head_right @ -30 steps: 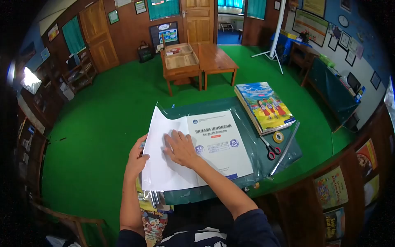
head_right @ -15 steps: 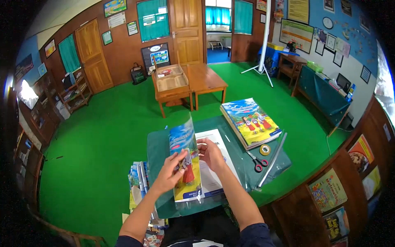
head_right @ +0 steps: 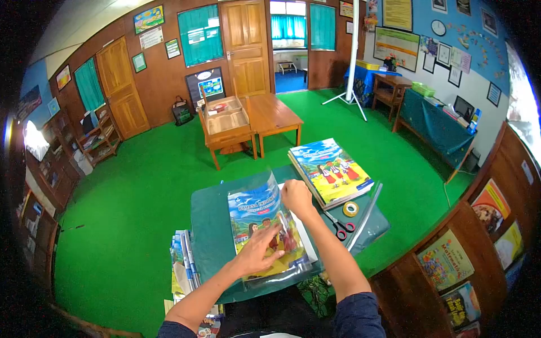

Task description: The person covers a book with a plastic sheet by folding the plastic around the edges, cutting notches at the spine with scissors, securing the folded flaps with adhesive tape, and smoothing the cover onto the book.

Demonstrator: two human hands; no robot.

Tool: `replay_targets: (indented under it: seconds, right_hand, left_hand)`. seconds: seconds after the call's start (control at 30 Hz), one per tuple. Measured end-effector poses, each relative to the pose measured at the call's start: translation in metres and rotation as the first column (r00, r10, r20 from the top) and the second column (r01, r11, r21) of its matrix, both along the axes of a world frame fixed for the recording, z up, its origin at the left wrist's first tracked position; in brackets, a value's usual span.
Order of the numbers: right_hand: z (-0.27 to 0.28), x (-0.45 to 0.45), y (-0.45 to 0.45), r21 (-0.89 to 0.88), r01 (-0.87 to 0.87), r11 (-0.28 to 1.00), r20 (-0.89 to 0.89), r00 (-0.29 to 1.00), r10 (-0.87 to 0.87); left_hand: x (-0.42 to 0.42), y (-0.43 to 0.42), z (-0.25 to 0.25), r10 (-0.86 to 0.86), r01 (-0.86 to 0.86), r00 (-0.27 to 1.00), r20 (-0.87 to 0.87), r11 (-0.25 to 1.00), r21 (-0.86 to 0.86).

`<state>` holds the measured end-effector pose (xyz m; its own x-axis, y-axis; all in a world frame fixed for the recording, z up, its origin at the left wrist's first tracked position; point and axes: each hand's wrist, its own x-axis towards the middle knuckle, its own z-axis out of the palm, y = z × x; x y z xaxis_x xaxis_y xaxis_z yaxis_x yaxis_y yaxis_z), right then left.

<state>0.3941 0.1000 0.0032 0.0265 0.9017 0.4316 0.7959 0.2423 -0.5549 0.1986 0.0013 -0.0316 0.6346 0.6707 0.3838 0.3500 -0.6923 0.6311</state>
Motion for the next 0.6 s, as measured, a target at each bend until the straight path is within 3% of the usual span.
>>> replay_targets:
  seconds: [0.13,0.17,0.3,0.33,0.47,0.6]
  right_hand:
    - [-0.052,0.017,0.017,-0.182,0.258,0.949,0.343,0.921,-0.185]
    - [-0.050,0.014,0.014,-0.186,0.258,0.948,0.342,0.922,-0.184]
    - [-0.030,-0.008,-0.003,0.222,0.240,0.945,0.010,0.969,-0.248]
    - [-0.022,-0.014,-0.009,0.216,0.240,0.946,0.010,0.969,-0.248]
    - [0.014,-0.032,-0.026,0.322,-0.146,0.935,0.330,0.944,0.033]
    - [-0.038,-0.024,-0.010,0.288,-0.144,0.947,0.547,0.836,-0.039]
  left_hand:
    - [-0.016,0.002,-0.009,0.146,-0.125,0.981,-0.126,0.979,0.159]
    - [-0.016,0.001,-0.009,0.145,-0.124,0.981,-0.129,0.980,0.155]
    - [-0.012,-0.006,-0.007,0.218,-0.156,0.943,-0.250,0.957,0.246]
    - [-0.010,-0.006,-0.009,0.217,-0.156,0.943,-0.253,0.958,0.241]
    - [-0.002,-0.002,-0.023,0.217,-0.154,0.925,-0.312,0.964,0.215]
    - [-0.001,-0.004,-0.024,0.219,-0.171,0.945,-0.242,0.964,0.206]
